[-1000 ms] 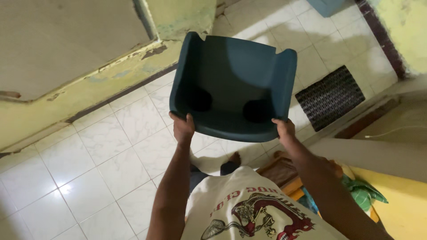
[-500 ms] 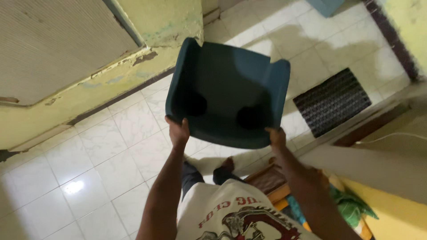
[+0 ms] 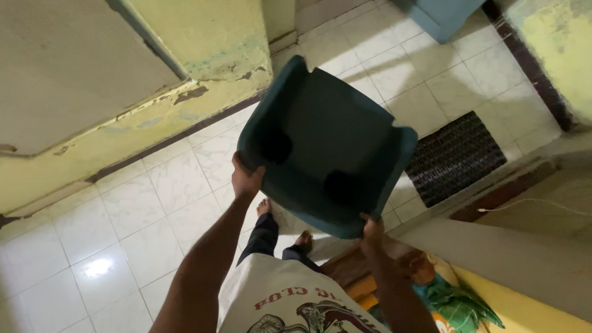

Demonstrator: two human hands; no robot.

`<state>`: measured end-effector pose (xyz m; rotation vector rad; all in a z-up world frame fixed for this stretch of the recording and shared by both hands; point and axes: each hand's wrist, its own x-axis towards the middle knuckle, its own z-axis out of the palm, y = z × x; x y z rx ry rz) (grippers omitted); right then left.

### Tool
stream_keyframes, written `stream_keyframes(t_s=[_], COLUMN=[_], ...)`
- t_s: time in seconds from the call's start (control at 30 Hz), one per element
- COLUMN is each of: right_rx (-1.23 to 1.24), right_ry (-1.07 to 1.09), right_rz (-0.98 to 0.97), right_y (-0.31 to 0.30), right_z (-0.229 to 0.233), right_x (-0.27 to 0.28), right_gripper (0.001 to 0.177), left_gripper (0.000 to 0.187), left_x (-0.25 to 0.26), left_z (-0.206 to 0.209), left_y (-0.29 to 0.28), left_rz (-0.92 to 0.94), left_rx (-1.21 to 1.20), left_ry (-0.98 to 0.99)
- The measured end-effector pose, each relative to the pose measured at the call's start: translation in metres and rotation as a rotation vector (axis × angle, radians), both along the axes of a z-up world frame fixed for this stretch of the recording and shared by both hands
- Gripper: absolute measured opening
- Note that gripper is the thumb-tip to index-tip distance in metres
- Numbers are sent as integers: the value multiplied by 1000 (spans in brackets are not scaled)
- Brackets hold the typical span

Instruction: The person carries a blue plastic chair by hand from a tiled room into an adjacent room and places it on the floor. The chair is held with both hands and moved across the threshold without using any tools.

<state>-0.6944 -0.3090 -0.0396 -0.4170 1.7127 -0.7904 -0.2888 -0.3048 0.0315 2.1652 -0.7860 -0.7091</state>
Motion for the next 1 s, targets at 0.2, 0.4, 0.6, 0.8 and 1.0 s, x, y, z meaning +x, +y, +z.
stream_keyframes(t_s=[0.2, 0.4, 0.6, 0.8, 1.0], right_rx=[127, 166, 132, 129, 86], right_ry=[101, 316, 221, 242, 353], right_rz=[-66, -156, -259, -148, -14], right_y=[12, -11, -28, -48, -102], right_z=[-13, -1, 9, 34, 77], right_x=[24, 63, 88, 104, 92], right_gripper=[55, 62, 65, 63, 61], left_gripper=[97, 98, 99, 98, 101], left_x=[12, 46, 72, 81, 67], left_z=[-4, -20, -34, -44, -35], left_y=[-77, -122, -141, -134, -131], left_rz=[-92, -192, -232, -220, -105], left_rx=[116, 132, 167, 88, 79], left_ry=[-74, -128, -133, -51, 51])
